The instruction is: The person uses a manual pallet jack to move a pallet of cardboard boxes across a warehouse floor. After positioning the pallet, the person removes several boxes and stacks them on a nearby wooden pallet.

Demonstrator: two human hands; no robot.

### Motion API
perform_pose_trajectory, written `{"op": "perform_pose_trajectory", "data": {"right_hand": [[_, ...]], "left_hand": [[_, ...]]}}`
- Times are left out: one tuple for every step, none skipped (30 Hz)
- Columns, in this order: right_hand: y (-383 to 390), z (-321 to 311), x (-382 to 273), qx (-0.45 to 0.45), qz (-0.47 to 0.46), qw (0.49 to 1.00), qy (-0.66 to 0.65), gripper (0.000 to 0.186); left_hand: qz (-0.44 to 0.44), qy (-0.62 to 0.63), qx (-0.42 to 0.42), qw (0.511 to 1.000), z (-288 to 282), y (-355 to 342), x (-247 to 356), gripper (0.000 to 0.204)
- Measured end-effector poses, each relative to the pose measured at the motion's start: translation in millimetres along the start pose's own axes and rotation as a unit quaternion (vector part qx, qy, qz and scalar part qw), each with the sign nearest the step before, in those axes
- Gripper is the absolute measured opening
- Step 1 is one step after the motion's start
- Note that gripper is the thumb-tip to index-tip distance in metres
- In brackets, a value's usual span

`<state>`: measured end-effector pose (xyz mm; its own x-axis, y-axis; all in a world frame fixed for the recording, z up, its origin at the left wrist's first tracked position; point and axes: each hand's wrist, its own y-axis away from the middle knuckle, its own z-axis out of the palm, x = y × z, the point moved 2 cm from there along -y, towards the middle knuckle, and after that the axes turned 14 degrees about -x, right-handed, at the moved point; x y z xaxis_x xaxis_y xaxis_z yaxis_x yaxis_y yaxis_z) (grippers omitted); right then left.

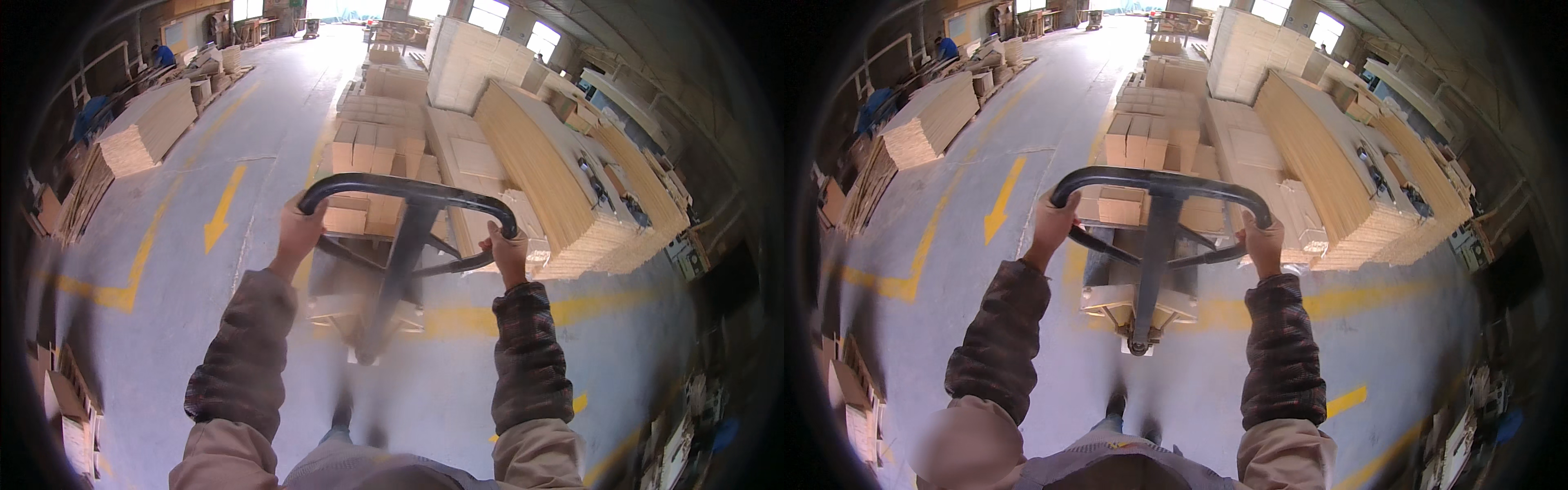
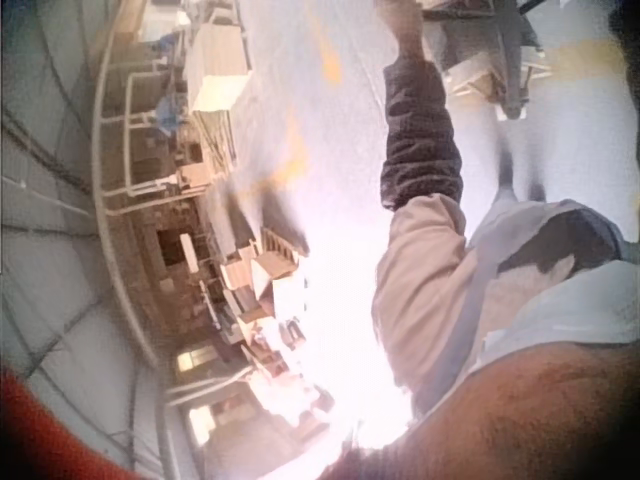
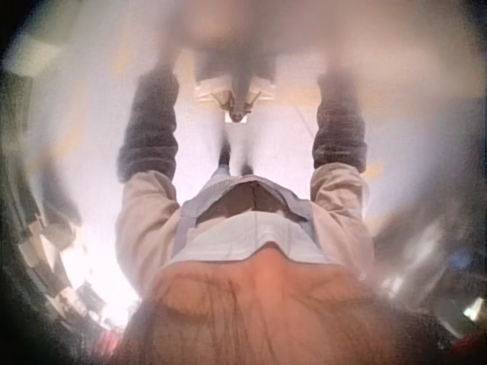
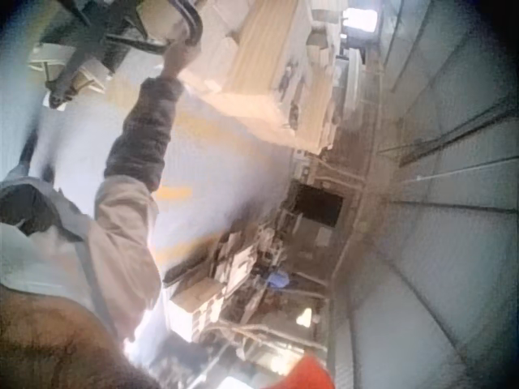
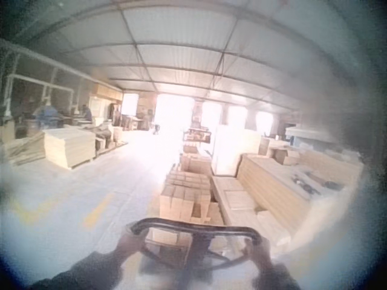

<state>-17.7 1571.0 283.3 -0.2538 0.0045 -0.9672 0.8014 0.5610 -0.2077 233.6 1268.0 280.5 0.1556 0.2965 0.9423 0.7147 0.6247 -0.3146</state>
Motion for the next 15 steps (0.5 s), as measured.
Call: {"op": "perform_pose_trajectory", "data": {"right_hand": [[-12.1, -2.5, 2.8, -0.005, -0.014, 1.000, 0.027, 0.024], [-25.7, -2.1, 7.3, -0.022, -0.039, 0.999, 0.014, 0.025], [-39.6, -3.0, 12.6, -0.016, -0.013, 1.000, 0.010, 0.027], [-51.5, -5.5, 15.5, -0.011, -0.024, 0.999, 0.031, 0.027], [-61.5, -7.9, 19.6, 0.001, -0.008, 0.999, 0.051, 0.027], [-71.1, -8.9, 21.8, -0.001, -0.026, 0.999, 0.048, 0.027], [-80.2, -10.1, 24.5, 0.003, -0.020, 0.999, 0.034, 0.020], [-87.5, -11.5, 26.5, 0.004, -0.014, 0.999, 0.052, 0.021], [-94.9, -15.4, 27.5, 0.015, 0.005, 0.997, 0.079, 0.021], [-103.4, -14.6, 28.4, -0.004, -0.013, 0.998, 0.069, 0.021], [-113.0, -14.9, 29.4, -0.004, 0.000, 0.997, 0.079, 0.021], [-122.6, -16.3, 30.2, -0.002, 0.014, 0.996, 0.089, 0.020], [-132.9, -16.6, 31.4, 0.003, 0.033, 0.994, 0.103, 0.020], [-143.3, -16.2, 33.2, -0.002, 0.051, 0.995, 0.081, 0.023], [-152.6, -16.0, 34.4, 0.003, 0.052, 0.995, 0.083, 0.024]], "left_hand": [[-0.015, 0.001, -0.008, 1.000, 3.5, -8.2, -1.4, 0.019], [-0.018, 0.002, -0.002, 1.000, 4.4, -18.3, -3.0, 0.021], [-0.011, -0.011, -0.001, 1.000, 6.4, -28.3, -4.0, 0.022], [-0.017, -0.021, -0.002, 1.000, 7.8, -37.5, -6.0, 0.023], [-0.029, -0.030, -0.003, 0.999, 9.2, -46.0, -8.6, 0.024], [-0.033, -0.029, -0.004, 0.999, 11.3, -56.0, -10.5, 0.025], [-0.023, -0.037, -0.001, 0.999, 12.2, -66.0, -11.9, 0.025], [-0.021, -0.046, 0.001, 0.999, 14.2, -76.5, -13.4, 0.025], [-0.018, -0.052, 0.000, 0.998, 16.6, -87.0, -15.3, 0.024], [-0.002, -0.008, -0.002, 1.000, 17.7, -96.6, -17.1, 0.025], [-0.001, -0.038, -0.005, 0.999, 17.5, -107.2, -17.9, 0.026], [0.001, -0.031, -0.013, 0.999, 19.1, -116.4, -19.7, 0.027], [-0.010, -0.024, -0.017, 1.000, 19.5, -125.8, -21.4, 0.027], [0.002, -0.026, -0.019, 0.999, 19.9, -134.4, -21.9, 0.027], [0.003, -0.030, -0.017, 0.999, 20.6, -142.6, -22.3, 0.026]]}}
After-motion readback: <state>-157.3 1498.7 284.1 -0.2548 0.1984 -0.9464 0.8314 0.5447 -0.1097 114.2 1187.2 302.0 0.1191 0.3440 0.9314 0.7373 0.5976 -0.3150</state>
